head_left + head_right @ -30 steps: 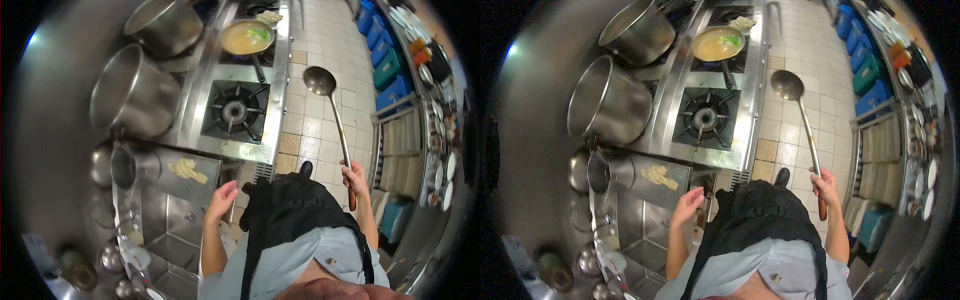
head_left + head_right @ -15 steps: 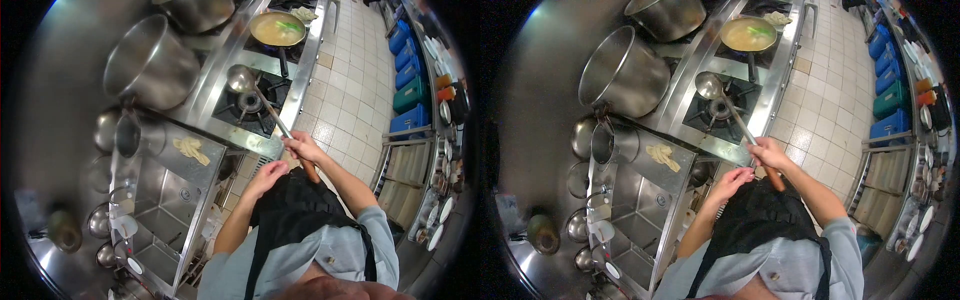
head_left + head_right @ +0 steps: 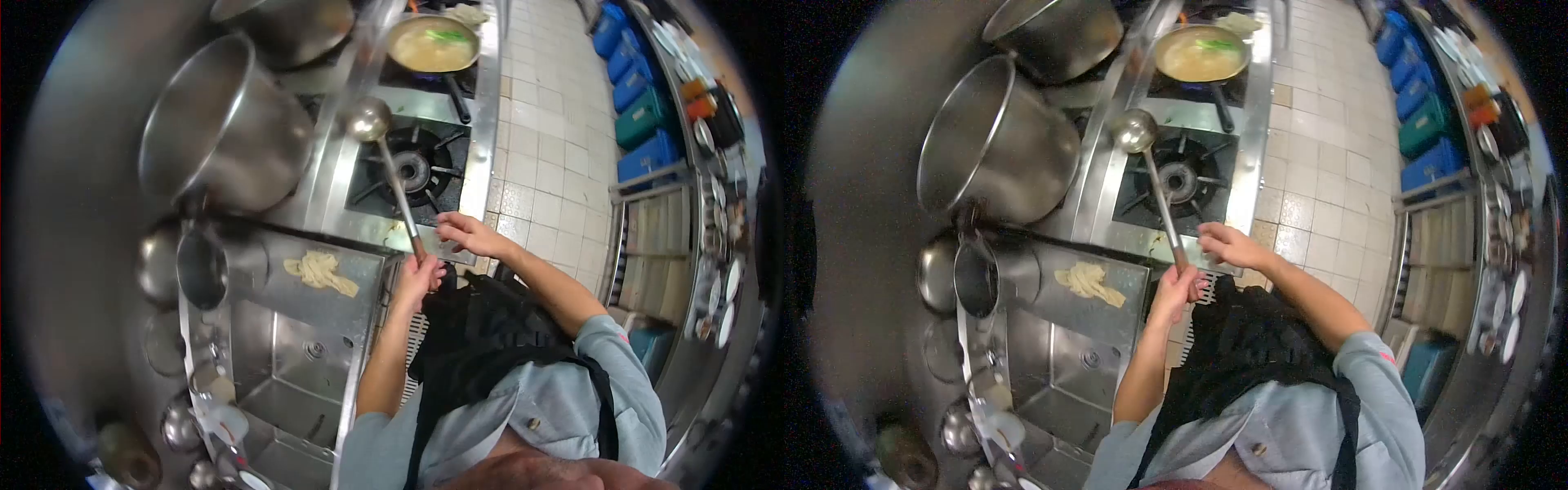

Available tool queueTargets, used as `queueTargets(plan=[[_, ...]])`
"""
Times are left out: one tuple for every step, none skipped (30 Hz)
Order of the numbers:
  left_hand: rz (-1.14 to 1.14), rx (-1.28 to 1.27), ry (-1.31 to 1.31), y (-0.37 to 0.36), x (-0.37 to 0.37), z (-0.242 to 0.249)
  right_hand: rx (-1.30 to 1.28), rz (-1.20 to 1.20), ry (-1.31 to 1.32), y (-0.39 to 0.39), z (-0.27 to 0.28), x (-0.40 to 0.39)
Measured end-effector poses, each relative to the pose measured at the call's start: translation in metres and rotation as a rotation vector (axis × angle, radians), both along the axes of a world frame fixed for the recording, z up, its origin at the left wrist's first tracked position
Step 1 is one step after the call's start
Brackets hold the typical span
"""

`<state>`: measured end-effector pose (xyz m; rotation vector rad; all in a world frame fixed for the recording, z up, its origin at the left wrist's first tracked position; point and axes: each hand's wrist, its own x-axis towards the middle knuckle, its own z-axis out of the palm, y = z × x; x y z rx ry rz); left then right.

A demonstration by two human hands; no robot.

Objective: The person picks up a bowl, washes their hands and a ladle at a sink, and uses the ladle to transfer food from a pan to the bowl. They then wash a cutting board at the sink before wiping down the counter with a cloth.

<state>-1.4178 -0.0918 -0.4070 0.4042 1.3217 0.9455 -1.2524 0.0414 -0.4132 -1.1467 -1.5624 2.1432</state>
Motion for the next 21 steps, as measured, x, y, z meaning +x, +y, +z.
queueTargets(plan=[[0.018,-0.077,-0.039,0.005,-0.007,-0.009,0.008,-0.060,-0.003,0.000,-0.007,0.007],[-0.027,-0.121,-0.029,0.005,-0.013,-0.026,0.041,-0.061,-0.045,0.002,-0.011,0.026],[-0.027,-0.122,-0.030,0.004,-0.014,-0.025,0.066,-0.101,-0.101,-0.002,-0.014,0.058],[-0.044,-0.153,-0.017,0.004,-0.013,-0.024,0.086,-0.167,-0.140,-0.008,-0.019,0.079],[-0.057,-0.204,0.014,0.004,-0.008,-0.021,0.053,-0.324,-0.115,-0.019,-0.014,0.099],[-0.096,-0.215,-0.060,0.001,-0.013,-0.034,0.047,-0.373,-0.122,-0.029,-0.002,0.124],[-0.160,-0.147,-0.162,-0.006,-0.022,-0.050,0.067,-0.520,-0.096,-0.045,-0.004,0.139],[-0.194,-0.172,0.014,-0.007,-0.012,-0.028,0.032,-0.653,-0.103,-0.061,0.002,0.154],[-0.272,-0.176,0.055,-0.011,-0.017,-0.043,0.034,-0.754,-0.115,-0.085,0.002,0.172],[-0.321,-0.179,0.104,-0.014,-0.029,-0.059,-0.060,-0.905,-0.083,-0.105,0.002,0.182],[-0.369,-0.168,0.110,-0.014,-0.033,-0.070,-0.150,-1.030,-0.042,-0.121,0.000,0.191],[-0.325,-0.204,0.063,-0.014,-0.036,-0.077,-0.196,-1.140,-0.032,-0.142,0.001,0.200],[-0.275,-0.243,0.014,-0.013,-0.036,-0.081,-0.193,-1.171,-0.023,-0.163,-0.006,0.208],[-0.299,-0.249,0.023,-0.004,-0.035,-0.090,-0.273,-1.235,-0.021,-0.172,-0.035,0.215],[-0.257,-0.250,0.029,-0.001,-0.034,-0.089,-0.343,-1.307,-0.014,-0.184,-0.049,0.217],[-0.222,-0.251,0.033,0.001,-0.031,-0.086,-0.341,-1.346,-0.005,-0.196,-0.052,0.217],[-0.263,-0.252,0.033,0.006,-0.038,-0.099,-0.352,-1.323,-0.033,-0.207,-0.055,0.213],[-0.292,-0.220,-0.012,0.011,-0.054,-0.126,-0.364,-1.295,-0.062,-0.215,-0.056,0.212],[-0.313,-0.185,-0.055,0.017,-0.072,-0.149,-0.362,-1.325,-0.057,-0.219,-0.054,0.211],[-0.347,-0.178,-0.098,0.015,-0.087,-0.163,-0.322,-1.243,-0.088,-0.219,-0.051,0.211],[-0.367,-0.170,-0.090,0.023,-0.094,-0.170,-0.284,-1.155,-0.113,-0.216,-0.050,0.216]])
